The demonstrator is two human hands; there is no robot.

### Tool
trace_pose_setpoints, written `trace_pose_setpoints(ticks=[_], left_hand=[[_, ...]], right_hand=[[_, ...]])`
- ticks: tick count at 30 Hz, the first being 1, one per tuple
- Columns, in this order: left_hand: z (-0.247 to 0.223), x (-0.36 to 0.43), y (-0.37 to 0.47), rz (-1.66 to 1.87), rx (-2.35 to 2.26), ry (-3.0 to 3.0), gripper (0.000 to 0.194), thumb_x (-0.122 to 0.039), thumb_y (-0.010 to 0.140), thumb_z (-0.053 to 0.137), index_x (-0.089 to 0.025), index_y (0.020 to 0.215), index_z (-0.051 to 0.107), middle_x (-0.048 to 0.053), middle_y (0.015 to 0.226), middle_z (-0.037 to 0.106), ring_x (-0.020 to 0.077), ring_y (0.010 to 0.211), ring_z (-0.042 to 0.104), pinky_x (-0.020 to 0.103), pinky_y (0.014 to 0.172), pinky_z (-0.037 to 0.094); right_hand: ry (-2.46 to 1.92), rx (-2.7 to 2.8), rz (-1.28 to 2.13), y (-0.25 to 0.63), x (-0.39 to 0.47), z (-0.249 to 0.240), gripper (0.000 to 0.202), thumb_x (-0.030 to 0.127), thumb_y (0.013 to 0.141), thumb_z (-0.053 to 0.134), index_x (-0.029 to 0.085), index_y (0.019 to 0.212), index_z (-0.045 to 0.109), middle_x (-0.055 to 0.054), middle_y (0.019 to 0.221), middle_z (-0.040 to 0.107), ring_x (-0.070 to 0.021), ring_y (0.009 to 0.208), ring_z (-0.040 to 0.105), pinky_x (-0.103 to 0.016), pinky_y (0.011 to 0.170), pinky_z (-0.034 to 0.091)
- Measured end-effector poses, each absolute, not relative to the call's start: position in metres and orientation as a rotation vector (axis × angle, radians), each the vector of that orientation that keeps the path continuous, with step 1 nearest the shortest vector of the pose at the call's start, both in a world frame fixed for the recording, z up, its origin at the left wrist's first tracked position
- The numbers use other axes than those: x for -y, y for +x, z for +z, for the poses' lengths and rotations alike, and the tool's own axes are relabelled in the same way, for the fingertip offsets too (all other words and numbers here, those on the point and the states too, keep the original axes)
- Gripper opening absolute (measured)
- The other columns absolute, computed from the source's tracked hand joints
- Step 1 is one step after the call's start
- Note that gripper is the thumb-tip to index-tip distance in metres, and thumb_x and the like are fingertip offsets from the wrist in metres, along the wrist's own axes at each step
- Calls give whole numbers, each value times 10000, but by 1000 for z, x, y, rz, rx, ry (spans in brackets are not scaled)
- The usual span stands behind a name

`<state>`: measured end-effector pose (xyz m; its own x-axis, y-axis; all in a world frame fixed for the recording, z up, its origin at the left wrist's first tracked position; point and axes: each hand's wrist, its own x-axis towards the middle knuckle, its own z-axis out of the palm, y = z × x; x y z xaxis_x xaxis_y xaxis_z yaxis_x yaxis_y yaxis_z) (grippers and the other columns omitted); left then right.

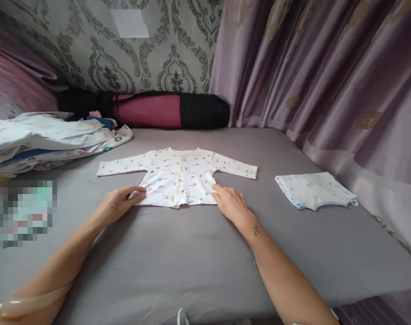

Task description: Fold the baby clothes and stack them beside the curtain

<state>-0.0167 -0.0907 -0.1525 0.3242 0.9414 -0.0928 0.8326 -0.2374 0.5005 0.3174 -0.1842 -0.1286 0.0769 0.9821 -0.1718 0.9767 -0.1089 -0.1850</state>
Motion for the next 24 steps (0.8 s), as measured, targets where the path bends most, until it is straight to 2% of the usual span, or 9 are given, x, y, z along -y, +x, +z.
trace_pose_setpoints(ticks=[4,7,10,15,19,24], left_hand=[[-158,89,-21,360,-1474,2324,424,-543,900,416,-264,1064,690,37,777,561,204,728,538,297,699,406],[-153,91,-18,426,-1468,2557,342,-440,914,433,-251,1021,697,100,966,569,251,872,527,365,794,411],[-142,95,-2,375,-1437,2717,273,-315,909,445,-212,1030,668,135,1071,566,283,952,514,404,823,401],[-140,107,37,298,-878,2737,208,-301,932,459,-203,1042,606,84,1020,598,215,952,555,329,834,416],[-151,117,55,337,-940,2683,137,-301,920,500,-186,939,572,70,932,586,204,882,562,304,756,421],[-154,125,57,450,-1064,2626,166,-316,939,472,-189,899,572,62,881,590,203,842,542,313,736,422]], right_hand=[[-2313,2065,362,320,187,-129,350,327,1001,356,297,1291,551,-72,1067,651,-233,996,605,-315,787,382],[-2313,2094,193,315,187,-124,301,258,976,396,244,1180,616,-98,1085,601,-237,984,577,-334,812,389],[-2059,2213,87,299,182,-119,264,180,943,431,205,1113,631,-106,1085,590,-241,1032,527,-342,878,385],[-1500,2394,312,266,167,-126,283,149,880,519,210,1147,593,-63,1124,594,-194,1070,502,-286,935,384],[-1525,2424,311,255,161,-136,269,87,845,475,185,1054,612,-65,1059,600,-183,999,524,-272,865,399],[-1647,2207,356,255,156,-143,230,180,947,410,192,932,639,-50,966,637,-158,925,560,-252,811,390]])
